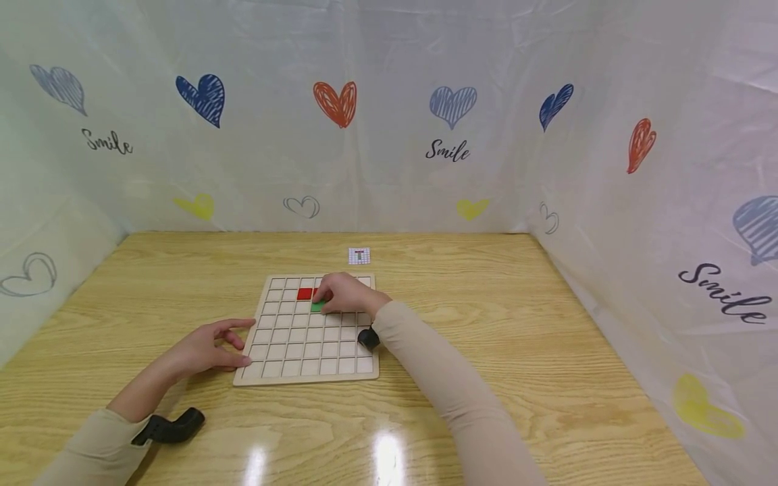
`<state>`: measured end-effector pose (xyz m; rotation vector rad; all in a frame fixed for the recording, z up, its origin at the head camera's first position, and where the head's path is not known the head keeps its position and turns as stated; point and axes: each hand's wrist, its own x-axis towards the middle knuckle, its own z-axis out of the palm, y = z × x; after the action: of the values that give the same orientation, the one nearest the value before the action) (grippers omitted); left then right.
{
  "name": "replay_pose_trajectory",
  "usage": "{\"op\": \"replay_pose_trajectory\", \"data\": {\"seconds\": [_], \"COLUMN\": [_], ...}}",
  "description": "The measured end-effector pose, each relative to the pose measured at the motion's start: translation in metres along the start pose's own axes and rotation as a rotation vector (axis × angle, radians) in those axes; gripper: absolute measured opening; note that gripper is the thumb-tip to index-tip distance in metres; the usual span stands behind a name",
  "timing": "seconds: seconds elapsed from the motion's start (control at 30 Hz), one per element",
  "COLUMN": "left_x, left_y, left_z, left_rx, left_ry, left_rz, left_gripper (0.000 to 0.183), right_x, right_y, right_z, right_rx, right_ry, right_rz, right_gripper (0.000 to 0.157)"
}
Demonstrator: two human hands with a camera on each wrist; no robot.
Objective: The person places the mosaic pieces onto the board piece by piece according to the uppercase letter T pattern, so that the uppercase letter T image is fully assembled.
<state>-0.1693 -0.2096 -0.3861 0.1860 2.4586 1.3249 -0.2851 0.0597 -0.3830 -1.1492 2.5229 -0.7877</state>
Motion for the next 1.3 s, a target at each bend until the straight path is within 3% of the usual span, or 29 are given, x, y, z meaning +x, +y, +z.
{"op": "replay_pose_trajectory", "data": {"seconds": [0.3, 0.57, 1.3], "left_x": [0.0, 0.0, 0.001], "left_y": [0.0, -0.001, -0.002], "left_z": [-0.001, -0.001, -0.001], "left_rx": [0.016, 0.008, 0.022], "left_ry": [-0.005, -0.011, -0.008], "left_rz": [0.01, 0.015, 0.023], "left_gripper": [0.077, 0.078, 0.078], "right_x": [-0.002, -0.004, -0.04], "right_y": [0.0, 0.001, -0.006], "right_z": [-0.004, -0.003, -0.015], "right_rx": [0.035, 0.003, 0.008], "right_ry": [-0.018, 0.005, -0.006], "right_rz": [-0.055, -0.052, -0.039], "right_gripper": [0.021, 0.024, 0.024]}}
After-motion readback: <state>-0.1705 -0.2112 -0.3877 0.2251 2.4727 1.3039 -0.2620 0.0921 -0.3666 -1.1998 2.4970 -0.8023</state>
